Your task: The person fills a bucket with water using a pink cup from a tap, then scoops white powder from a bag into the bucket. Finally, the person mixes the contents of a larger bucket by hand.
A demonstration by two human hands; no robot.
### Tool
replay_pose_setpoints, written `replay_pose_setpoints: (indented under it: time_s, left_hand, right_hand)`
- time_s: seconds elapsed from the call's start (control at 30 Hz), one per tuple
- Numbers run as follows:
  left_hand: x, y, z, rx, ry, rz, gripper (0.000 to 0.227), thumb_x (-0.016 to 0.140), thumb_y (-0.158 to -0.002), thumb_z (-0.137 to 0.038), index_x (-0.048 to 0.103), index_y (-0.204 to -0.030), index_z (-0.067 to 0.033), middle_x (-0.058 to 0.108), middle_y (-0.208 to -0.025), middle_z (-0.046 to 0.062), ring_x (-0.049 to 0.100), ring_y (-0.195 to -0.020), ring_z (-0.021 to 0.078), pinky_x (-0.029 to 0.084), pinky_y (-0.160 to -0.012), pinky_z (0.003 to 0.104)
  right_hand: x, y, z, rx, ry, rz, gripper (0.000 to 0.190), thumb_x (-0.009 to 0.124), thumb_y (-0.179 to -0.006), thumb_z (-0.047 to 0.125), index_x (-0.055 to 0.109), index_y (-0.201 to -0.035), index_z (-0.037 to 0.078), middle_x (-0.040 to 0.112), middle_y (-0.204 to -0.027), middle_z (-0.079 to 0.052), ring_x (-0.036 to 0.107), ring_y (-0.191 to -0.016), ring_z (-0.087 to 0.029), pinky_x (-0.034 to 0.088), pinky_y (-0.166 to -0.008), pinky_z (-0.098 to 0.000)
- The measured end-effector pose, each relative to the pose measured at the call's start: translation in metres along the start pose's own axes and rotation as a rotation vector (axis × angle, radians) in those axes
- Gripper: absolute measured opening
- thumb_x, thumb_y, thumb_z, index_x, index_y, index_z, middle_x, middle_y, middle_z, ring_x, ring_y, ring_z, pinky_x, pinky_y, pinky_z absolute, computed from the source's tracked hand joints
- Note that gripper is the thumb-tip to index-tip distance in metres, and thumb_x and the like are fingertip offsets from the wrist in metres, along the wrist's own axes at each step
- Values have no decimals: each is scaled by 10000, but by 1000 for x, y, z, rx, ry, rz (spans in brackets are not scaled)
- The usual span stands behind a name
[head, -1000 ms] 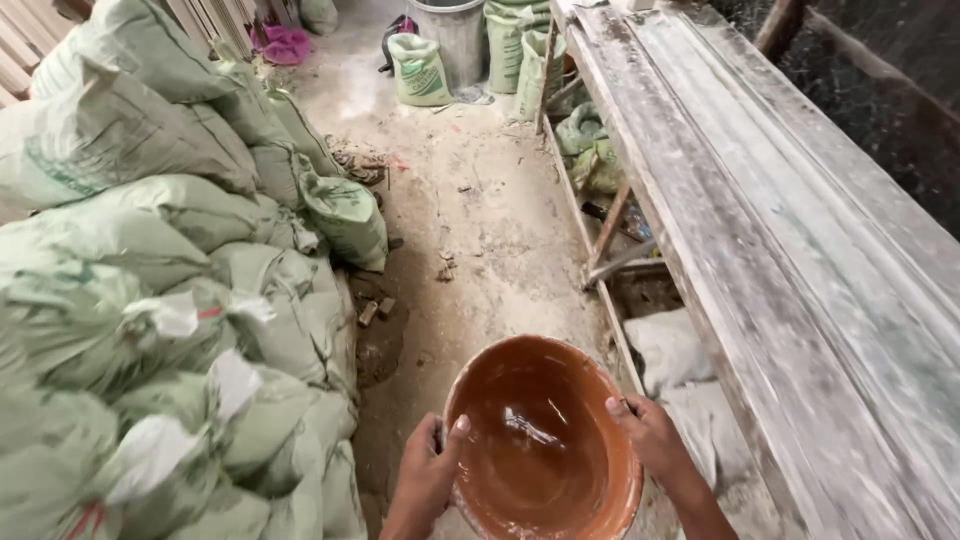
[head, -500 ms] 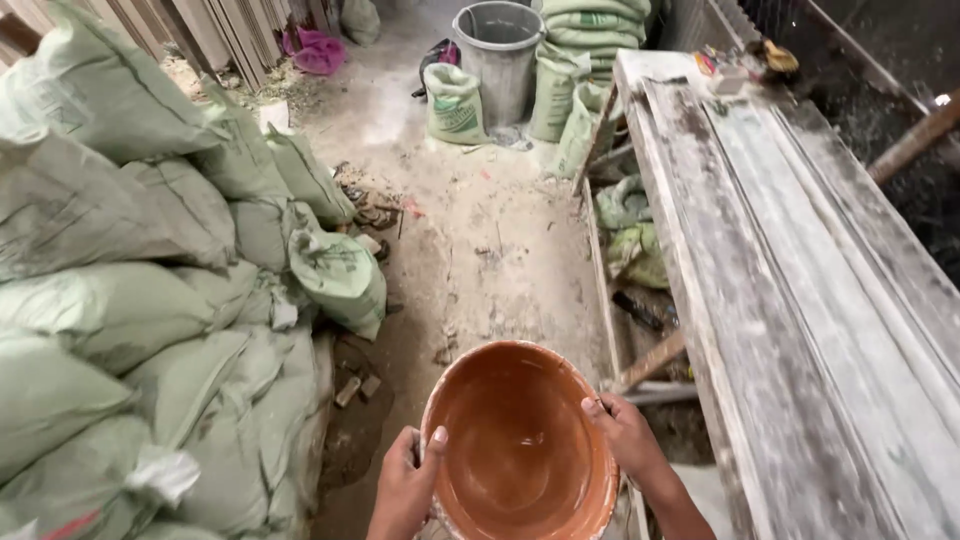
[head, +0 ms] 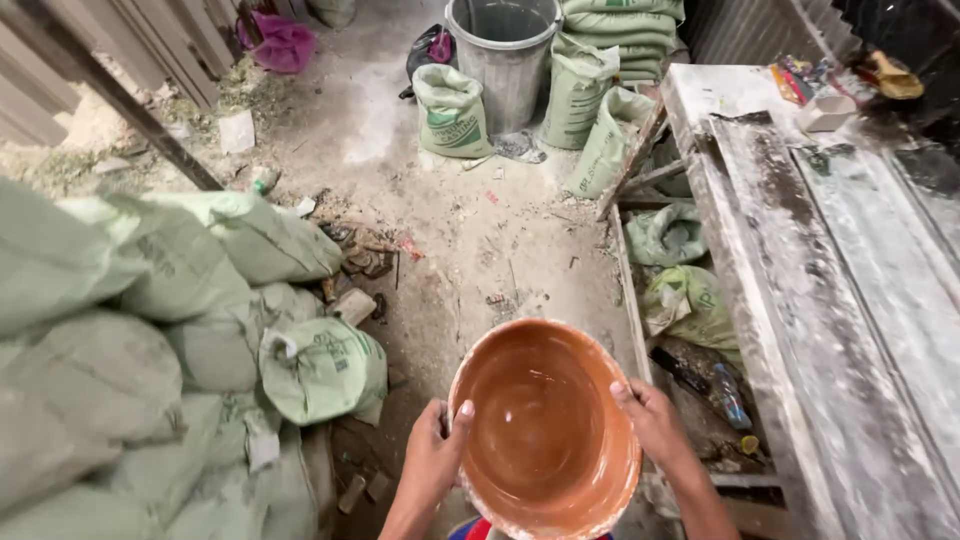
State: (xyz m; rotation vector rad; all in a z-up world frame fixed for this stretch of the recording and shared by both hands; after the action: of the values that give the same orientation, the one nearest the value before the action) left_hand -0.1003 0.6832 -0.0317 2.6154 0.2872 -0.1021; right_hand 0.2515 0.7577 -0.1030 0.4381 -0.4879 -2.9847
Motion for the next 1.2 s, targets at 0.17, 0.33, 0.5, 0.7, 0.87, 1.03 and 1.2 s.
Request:
replay_pose_setpoints:
  time_s: [0.17,0.33,0.5,0.7,0.87,1.03,1.2]
  left_hand:
    - [-2,-139,-88,84,-26,26,365,667,-937,-387,591,-885,-35,553,-646,20,506,-488,96,443,-365,311]
    - [6,-288,-130,87,-58,1,359,683,-944,-368,604,-875,-25,535,-634,20,469,-516,96,423,-419,313]
    - [6,-430,-196,123,-152,-36,372,700,-938,-371,624,-875,-12,557,-636,37,468,-563,107,444,-493,332]
    - [-6,-568,-302,187,-238,-48,385,701,-943,-375,643,-940,6,629,-679,86,518,-620,127,488,-575,341]
    - [-14,-732,-307,254,-255,77,294,719,-919,-303,661,-982,-22,632,-947,118,606,-623,192,509,-562,364]
    - [-19,-908,-299,313,-507,308,296,772,-913,-332,718,-1004,-55,671,-828,130,662,-648,220,542,-626,375]
    - [-16,-1031,-345,206,-699,626,365,778,-872,-323,635,-1067,-50,679,-733,143,677,-656,264,548,-627,431]
  right_hand:
    - [10,-147,51,49,-226,-47,348,599,-983,294,735,-1111,0,722,-924,-7,616,-820,-96,515,-751,-294]
    - [22,-307,84,-30,-204,-1,359,617,-999,302,729,-1112,-20,693,-922,-2,574,-835,-92,491,-769,-278]
    - [21,-451,136,20,-23,-41,362,614,-974,350,718,-1060,14,679,-858,14,563,-805,-83,483,-743,-263]
    - [40,-592,226,7,-44,-62,391,600,-998,405,678,-952,24,521,-758,14,422,-715,-118,408,-640,-317]
    - [56,-689,212,90,70,-253,450,620,-945,438,717,-1113,32,724,-925,-41,622,-873,-135,504,-811,-317]
    - [111,-759,220,311,-148,-393,439,611,-930,424,738,-1090,35,745,-925,-71,630,-887,-149,507,-824,-346]
    - [179,-821,156,568,50,-523,511,569,-1047,477,596,-861,2,470,-711,-111,455,-704,-200,422,-912,-399]
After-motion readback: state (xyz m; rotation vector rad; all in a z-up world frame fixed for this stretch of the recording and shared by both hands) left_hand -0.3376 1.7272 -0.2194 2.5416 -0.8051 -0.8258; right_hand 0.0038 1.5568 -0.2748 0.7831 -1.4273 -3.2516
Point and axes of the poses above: each hand's wrist, its own y-axis away from the middle knuckle, its own x-axis out of the palm, z = x × y, the point moved 7 cm from there along -y, towards the middle knuckle
